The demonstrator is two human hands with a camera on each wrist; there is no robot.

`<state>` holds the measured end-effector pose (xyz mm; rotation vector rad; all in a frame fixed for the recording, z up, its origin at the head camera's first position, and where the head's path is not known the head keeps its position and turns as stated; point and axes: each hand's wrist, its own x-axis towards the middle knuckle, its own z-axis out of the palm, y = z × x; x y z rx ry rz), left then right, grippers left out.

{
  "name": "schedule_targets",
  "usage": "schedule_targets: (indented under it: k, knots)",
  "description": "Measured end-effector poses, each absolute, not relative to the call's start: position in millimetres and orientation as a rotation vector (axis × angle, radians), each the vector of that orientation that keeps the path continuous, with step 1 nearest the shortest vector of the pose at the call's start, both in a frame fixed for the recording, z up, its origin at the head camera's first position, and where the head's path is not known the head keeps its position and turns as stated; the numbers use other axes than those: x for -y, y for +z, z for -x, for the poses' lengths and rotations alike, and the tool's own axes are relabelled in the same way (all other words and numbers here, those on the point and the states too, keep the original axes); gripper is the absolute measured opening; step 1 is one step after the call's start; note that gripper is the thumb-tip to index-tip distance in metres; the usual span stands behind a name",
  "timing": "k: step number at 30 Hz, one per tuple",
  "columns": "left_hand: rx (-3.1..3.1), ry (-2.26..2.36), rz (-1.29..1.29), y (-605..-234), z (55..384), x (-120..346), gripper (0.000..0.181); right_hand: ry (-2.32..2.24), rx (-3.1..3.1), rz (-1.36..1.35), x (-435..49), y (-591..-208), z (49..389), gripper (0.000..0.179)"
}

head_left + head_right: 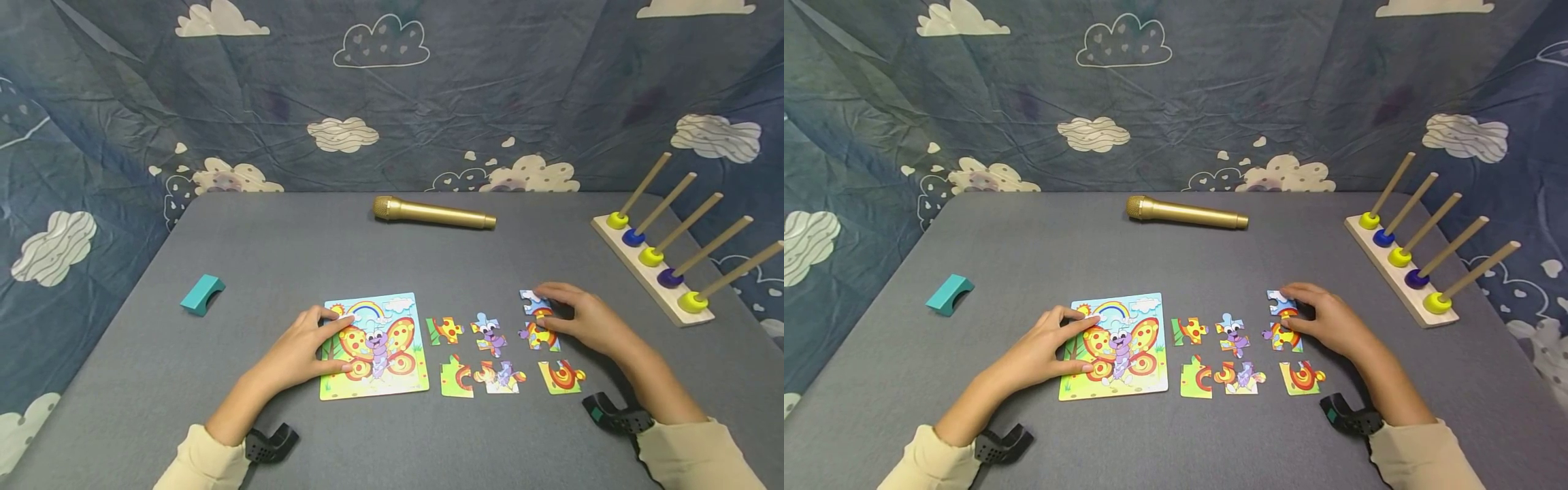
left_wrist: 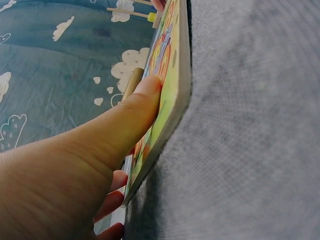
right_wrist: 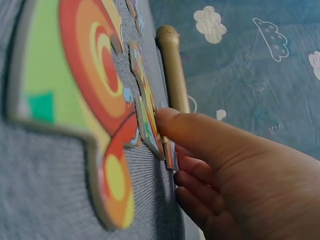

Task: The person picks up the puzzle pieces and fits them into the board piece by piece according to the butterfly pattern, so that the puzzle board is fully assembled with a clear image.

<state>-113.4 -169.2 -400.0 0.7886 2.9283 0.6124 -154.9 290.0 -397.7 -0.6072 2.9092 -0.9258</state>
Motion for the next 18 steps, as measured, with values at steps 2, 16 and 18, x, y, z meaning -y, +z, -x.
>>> schedule_targets:
  k: [2, 16, 18]
  knots:
    - [-2.929, 0.610, -0.791, -400.2, 113.5, 169.2, 0.071, -0.933, -2.938, 0.591, -289.0, -397.5, 154.6, 0.049]
    - [-3.009, 0.499, -0.930, -394.9, 116.6, 158.9, 0.061, -1.039, -3.094, 0.910, -235.5, -358.4, 138.8, 0.049]
    - [-2.994, 0.517, -0.938, -393.6, 117.8, 154.7, 0.061, -1.076, -3.081, 0.987, -220.8, -353.4, 135.2, 0.050]
